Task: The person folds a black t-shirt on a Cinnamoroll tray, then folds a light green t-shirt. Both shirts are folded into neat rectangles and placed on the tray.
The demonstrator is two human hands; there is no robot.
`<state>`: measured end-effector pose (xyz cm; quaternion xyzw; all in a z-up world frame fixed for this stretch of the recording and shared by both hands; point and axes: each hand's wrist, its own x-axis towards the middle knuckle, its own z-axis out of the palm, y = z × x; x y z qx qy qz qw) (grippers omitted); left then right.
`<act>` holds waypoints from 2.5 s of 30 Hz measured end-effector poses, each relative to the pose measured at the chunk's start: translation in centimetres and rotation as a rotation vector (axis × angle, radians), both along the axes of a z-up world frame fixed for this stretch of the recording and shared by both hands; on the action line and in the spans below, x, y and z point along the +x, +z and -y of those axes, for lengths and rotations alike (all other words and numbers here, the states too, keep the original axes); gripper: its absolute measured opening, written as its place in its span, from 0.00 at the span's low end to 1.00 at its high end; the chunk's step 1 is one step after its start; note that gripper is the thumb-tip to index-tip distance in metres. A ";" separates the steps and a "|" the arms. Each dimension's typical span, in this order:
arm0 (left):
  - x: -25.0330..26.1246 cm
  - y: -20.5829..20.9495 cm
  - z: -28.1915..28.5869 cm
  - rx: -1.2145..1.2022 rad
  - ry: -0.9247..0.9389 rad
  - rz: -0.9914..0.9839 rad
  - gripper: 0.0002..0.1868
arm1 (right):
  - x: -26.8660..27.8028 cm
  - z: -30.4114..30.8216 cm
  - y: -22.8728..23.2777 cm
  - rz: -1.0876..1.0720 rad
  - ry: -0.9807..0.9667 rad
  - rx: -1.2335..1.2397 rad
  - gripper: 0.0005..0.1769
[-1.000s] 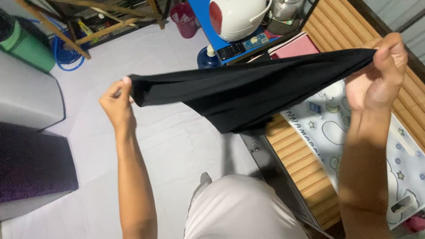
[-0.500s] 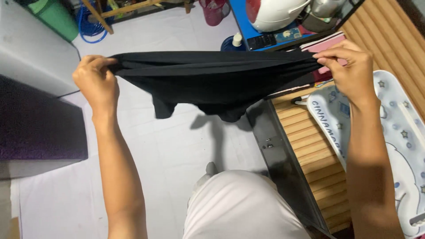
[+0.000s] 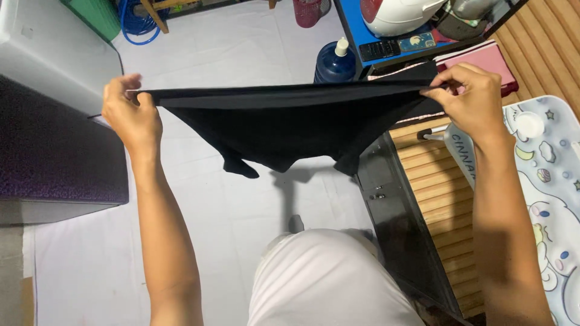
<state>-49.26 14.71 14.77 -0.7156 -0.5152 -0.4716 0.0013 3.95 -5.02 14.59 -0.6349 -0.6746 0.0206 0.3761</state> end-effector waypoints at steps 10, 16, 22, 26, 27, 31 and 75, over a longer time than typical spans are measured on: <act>-1.2 -0.5 -1.2 -0.389 -0.082 0.538 0.06 | -1.1 -0.6 -0.5 0.075 0.005 0.019 0.04; -1.1 0.5 -0.9 -0.468 -0.070 0.544 0.05 | -0.6 -0.8 -1.6 0.025 -0.070 -0.011 0.07; -1.0 1.1 -0.8 -0.550 -0.161 0.638 0.07 | 0.4 -0.9 -2.1 -0.012 -0.073 0.009 0.14; -1.0 2.4 0.5 -0.581 -0.354 0.620 0.10 | 1.5 -0.6 -2.5 -0.004 -0.086 0.022 0.12; -1.1 2.5 0.8 -0.517 -0.407 0.533 0.10 | 1.4 -0.5 -2.3 -0.063 -0.067 0.024 0.11; -2.4 0.6 -0.4 -0.450 -0.493 0.517 0.05 | 0.2 -0.2 -0.4 -0.046 -0.039 0.036 0.17; 19.6 5.3 4.5 -0.253 -0.870 0.394 0.05 | -18.2 1.6 -20.1 -0.748 0.176 -0.489 0.04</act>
